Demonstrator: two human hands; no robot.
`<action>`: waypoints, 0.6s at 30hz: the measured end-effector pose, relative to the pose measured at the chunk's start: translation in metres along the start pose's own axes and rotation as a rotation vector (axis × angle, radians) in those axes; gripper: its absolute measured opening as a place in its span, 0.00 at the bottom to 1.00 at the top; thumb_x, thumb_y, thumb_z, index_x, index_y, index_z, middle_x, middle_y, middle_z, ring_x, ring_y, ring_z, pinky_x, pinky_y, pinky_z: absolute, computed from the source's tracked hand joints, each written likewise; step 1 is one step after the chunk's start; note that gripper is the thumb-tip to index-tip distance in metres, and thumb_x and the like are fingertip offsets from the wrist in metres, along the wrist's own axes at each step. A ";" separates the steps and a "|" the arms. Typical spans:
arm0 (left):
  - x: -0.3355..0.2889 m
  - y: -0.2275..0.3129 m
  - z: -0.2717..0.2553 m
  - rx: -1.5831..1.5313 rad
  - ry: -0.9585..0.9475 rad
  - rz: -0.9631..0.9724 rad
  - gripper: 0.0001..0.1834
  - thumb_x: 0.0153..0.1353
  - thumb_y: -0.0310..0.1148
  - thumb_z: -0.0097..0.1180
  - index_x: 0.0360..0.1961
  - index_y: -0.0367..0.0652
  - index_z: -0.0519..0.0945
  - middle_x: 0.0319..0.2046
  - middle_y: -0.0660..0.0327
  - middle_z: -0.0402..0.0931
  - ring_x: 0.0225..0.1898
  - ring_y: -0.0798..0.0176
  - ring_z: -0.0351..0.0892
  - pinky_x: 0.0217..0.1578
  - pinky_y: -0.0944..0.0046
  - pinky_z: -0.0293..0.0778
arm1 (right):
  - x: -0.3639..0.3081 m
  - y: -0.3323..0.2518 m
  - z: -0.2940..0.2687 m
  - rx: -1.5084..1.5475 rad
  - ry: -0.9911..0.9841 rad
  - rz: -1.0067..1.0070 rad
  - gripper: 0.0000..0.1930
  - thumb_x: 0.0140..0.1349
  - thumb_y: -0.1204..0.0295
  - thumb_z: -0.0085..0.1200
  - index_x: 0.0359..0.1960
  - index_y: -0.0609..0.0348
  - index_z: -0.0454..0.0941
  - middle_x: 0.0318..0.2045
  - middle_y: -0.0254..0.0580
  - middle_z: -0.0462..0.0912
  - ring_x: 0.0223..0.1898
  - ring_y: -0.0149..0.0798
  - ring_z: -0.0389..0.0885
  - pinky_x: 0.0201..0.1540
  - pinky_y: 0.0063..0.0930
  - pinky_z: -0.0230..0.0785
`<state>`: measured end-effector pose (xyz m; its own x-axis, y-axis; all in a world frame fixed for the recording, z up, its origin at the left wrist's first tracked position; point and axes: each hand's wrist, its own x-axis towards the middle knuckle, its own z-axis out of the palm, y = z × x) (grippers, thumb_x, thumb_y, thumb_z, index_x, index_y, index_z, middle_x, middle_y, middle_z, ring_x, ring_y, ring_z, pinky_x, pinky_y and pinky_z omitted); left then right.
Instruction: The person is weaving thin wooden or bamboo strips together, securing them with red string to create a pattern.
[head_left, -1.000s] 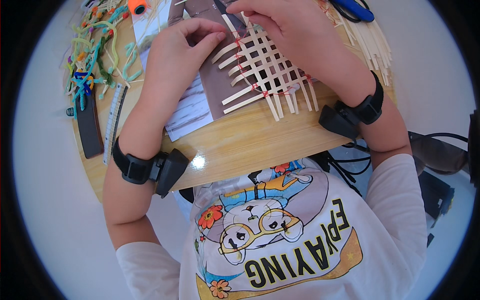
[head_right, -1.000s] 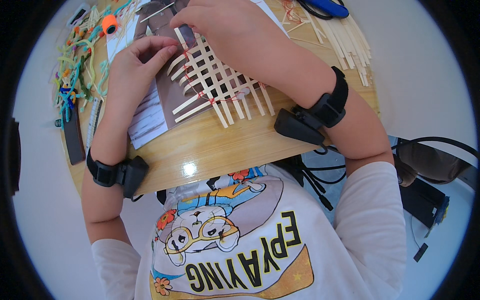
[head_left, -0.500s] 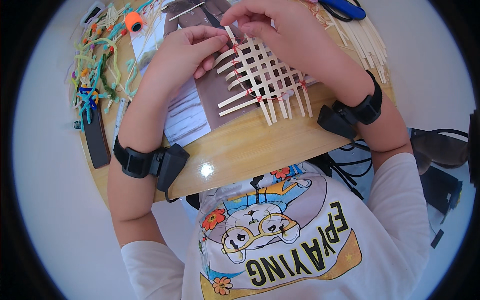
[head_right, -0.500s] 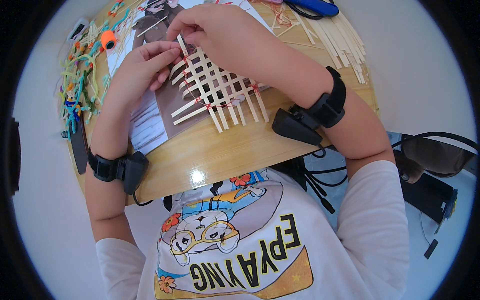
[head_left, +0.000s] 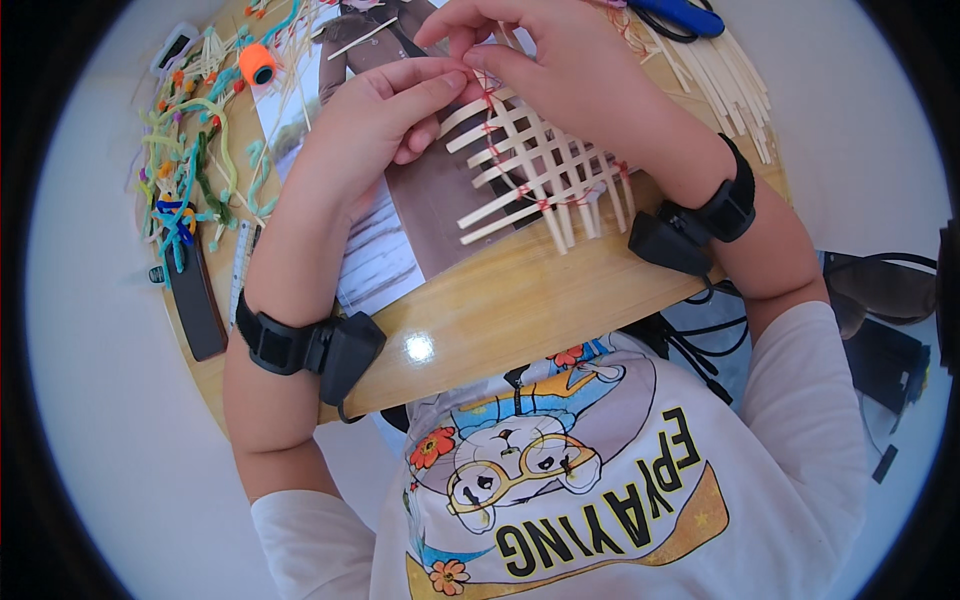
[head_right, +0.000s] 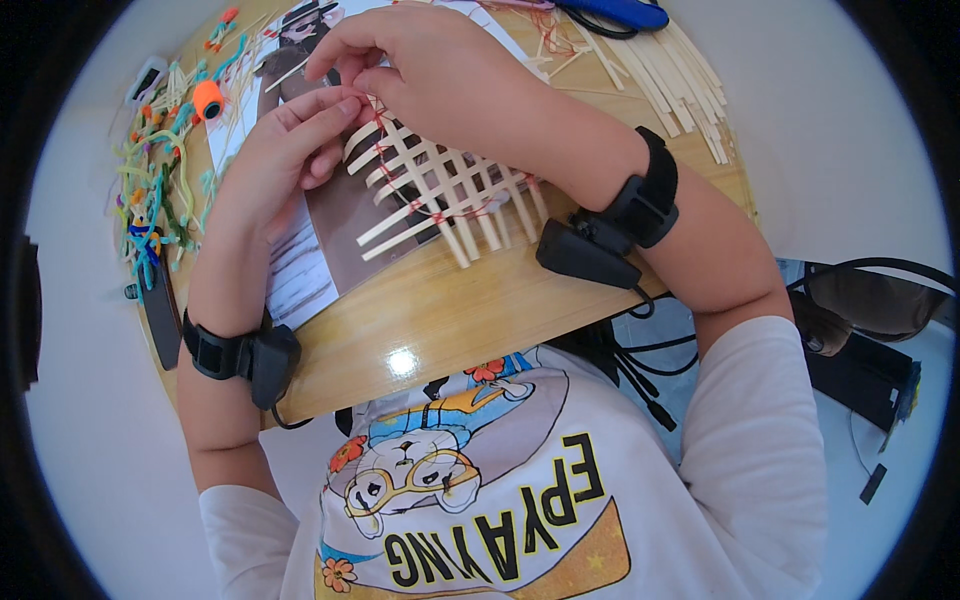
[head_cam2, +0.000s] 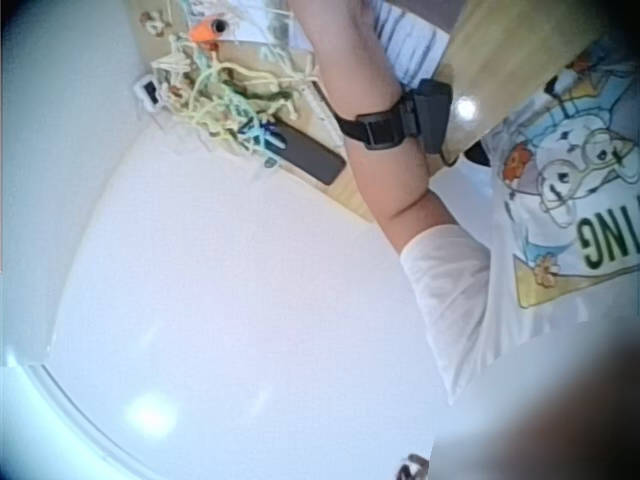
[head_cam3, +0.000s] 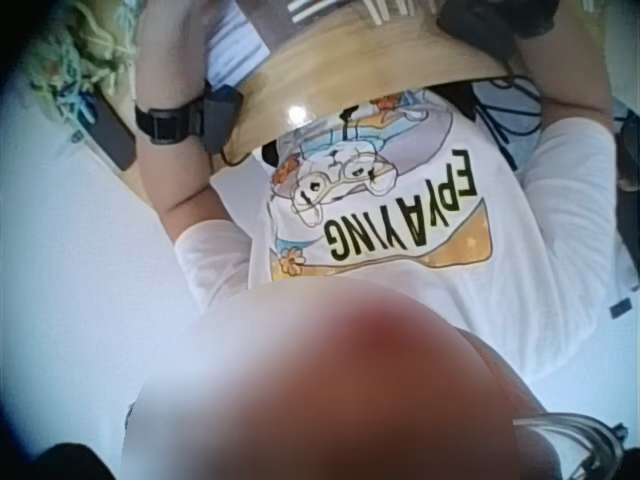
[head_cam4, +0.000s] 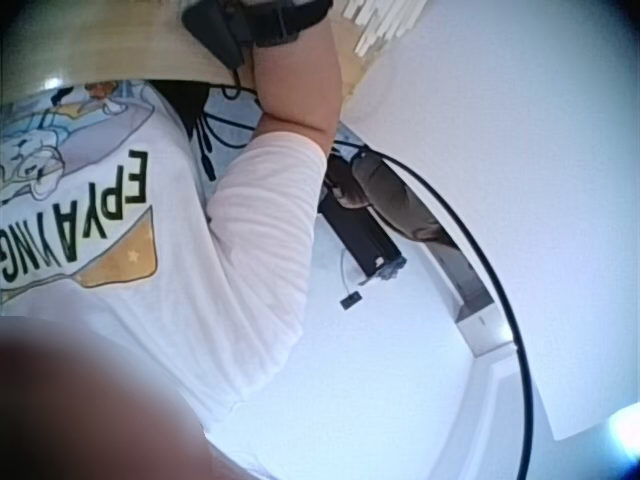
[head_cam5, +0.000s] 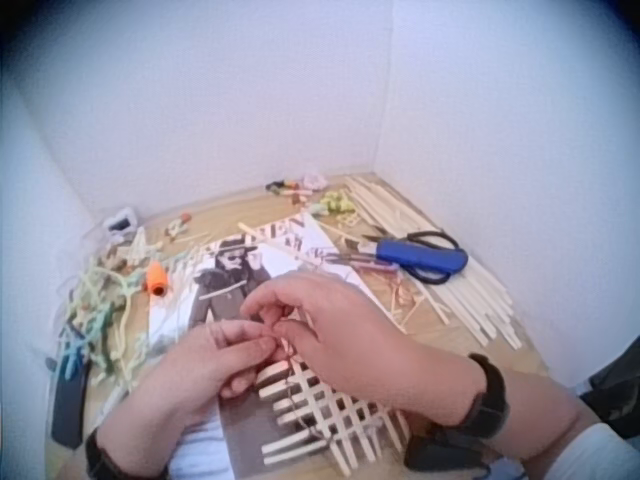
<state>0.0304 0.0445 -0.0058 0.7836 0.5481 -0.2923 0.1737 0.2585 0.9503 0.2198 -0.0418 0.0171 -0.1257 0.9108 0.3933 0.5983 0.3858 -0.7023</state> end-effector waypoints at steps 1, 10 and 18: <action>0.000 0.000 0.002 -0.048 -0.023 0.002 0.13 0.71 0.37 0.61 0.51 0.42 0.83 0.24 0.75 0.75 0.19 0.83 0.63 0.19 0.79 0.53 | -0.003 -0.003 -0.004 -0.003 0.002 0.000 0.12 0.64 0.83 0.52 0.48 0.62 0.81 0.36 0.45 0.82 0.39 0.40 0.81 0.46 0.31 0.74; -0.004 -0.003 0.005 -0.147 -0.018 0.035 0.15 0.70 0.36 0.61 0.53 0.40 0.84 0.31 0.72 0.81 0.22 0.82 0.68 0.21 0.79 0.61 | -0.011 -0.026 -0.011 0.117 0.037 0.045 0.12 0.64 0.83 0.55 0.49 0.61 0.82 0.38 0.43 0.83 0.40 0.37 0.83 0.46 0.28 0.76; -0.003 -0.003 0.014 -0.182 0.013 0.046 0.13 0.69 0.34 0.62 0.51 0.40 0.84 0.27 0.70 0.78 0.23 0.81 0.71 0.21 0.79 0.63 | -0.013 -0.029 -0.019 0.208 0.072 0.170 0.13 0.65 0.83 0.54 0.50 0.63 0.82 0.37 0.39 0.84 0.38 0.31 0.82 0.46 0.25 0.77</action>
<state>0.0355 0.0306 -0.0066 0.7804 0.5727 -0.2510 0.0256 0.3719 0.9279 0.2193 -0.0674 0.0442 0.0235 0.9550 0.2956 0.4294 0.2573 -0.8657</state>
